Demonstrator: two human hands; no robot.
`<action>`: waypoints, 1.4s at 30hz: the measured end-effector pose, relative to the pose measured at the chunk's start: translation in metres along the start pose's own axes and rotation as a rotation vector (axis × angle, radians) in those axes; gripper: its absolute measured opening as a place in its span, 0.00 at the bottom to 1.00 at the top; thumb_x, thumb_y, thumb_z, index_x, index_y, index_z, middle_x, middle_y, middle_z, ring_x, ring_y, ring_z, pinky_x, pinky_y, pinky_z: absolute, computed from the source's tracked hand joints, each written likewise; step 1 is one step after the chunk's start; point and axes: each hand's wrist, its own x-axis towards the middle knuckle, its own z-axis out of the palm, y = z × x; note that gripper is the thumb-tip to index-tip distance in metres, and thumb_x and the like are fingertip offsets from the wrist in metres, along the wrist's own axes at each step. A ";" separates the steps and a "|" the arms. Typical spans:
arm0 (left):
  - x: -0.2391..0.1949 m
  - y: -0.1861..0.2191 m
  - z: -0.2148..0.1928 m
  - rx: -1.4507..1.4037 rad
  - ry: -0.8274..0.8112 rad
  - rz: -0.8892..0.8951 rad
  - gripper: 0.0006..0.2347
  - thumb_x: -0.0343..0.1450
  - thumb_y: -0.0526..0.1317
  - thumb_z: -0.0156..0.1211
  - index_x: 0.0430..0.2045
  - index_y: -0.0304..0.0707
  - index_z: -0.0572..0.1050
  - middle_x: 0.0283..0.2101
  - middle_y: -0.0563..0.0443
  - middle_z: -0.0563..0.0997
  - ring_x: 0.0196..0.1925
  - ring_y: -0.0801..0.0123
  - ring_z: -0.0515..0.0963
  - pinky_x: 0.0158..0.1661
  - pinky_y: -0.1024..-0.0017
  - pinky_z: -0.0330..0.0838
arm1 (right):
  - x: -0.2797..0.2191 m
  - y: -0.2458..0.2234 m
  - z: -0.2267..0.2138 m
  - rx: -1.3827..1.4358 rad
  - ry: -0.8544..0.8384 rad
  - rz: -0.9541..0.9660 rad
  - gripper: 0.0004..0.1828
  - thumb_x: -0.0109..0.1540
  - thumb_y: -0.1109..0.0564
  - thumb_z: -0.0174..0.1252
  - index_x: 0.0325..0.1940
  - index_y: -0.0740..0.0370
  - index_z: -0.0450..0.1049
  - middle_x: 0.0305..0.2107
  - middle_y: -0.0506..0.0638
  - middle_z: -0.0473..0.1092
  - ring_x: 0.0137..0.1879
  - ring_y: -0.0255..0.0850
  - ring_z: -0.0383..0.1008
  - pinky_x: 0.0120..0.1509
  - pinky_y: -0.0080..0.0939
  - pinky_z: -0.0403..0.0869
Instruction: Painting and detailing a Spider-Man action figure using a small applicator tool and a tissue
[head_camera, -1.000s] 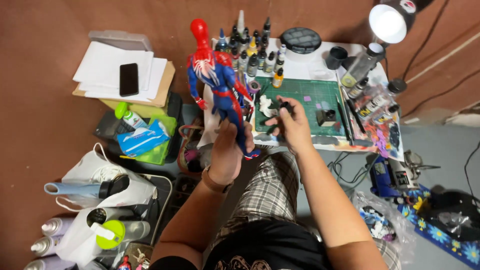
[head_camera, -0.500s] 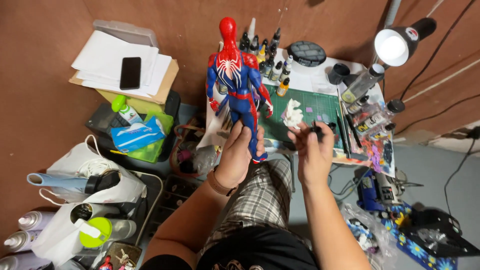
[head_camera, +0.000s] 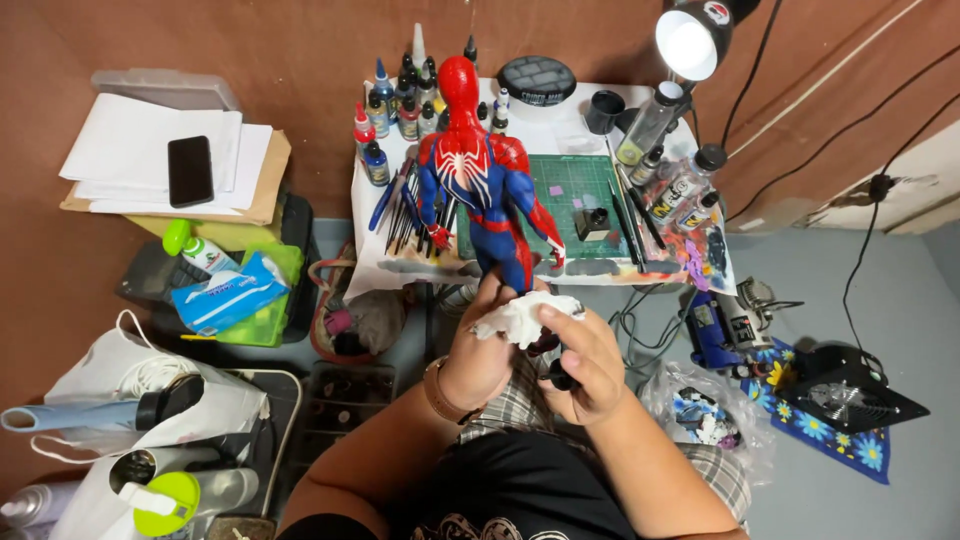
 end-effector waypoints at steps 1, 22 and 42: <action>0.000 0.011 0.010 0.002 -0.002 -0.004 0.13 0.80 0.42 0.44 0.52 0.32 0.67 0.41 0.42 0.75 0.35 0.72 0.73 0.31 0.79 0.69 | -0.003 0.002 -0.001 -0.003 0.003 0.002 0.21 0.66 0.51 0.60 0.61 0.59 0.66 0.48 0.77 0.77 0.50 0.69 0.80 0.55 0.66 0.76; -0.007 0.029 0.039 0.020 0.019 0.038 0.16 0.79 0.37 0.46 0.61 0.30 0.67 0.50 0.48 0.78 0.47 0.75 0.74 0.53 0.73 0.67 | 0.027 -0.007 -0.003 -0.160 -0.132 -0.002 0.22 0.70 0.51 0.56 0.66 0.59 0.65 0.54 0.71 0.78 0.45 0.64 0.76 0.50 0.59 0.77; -0.005 0.027 0.040 0.081 0.034 0.017 0.15 0.79 0.36 0.46 0.60 0.32 0.69 0.47 0.55 0.78 0.46 0.81 0.75 0.51 0.76 0.68 | 0.028 -0.006 -0.006 -0.201 -0.113 -0.003 0.22 0.69 0.52 0.58 0.65 0.60 0.66 0.55 0.70 0.78 0.46 0.65 0.78 0.48 0.59 0.79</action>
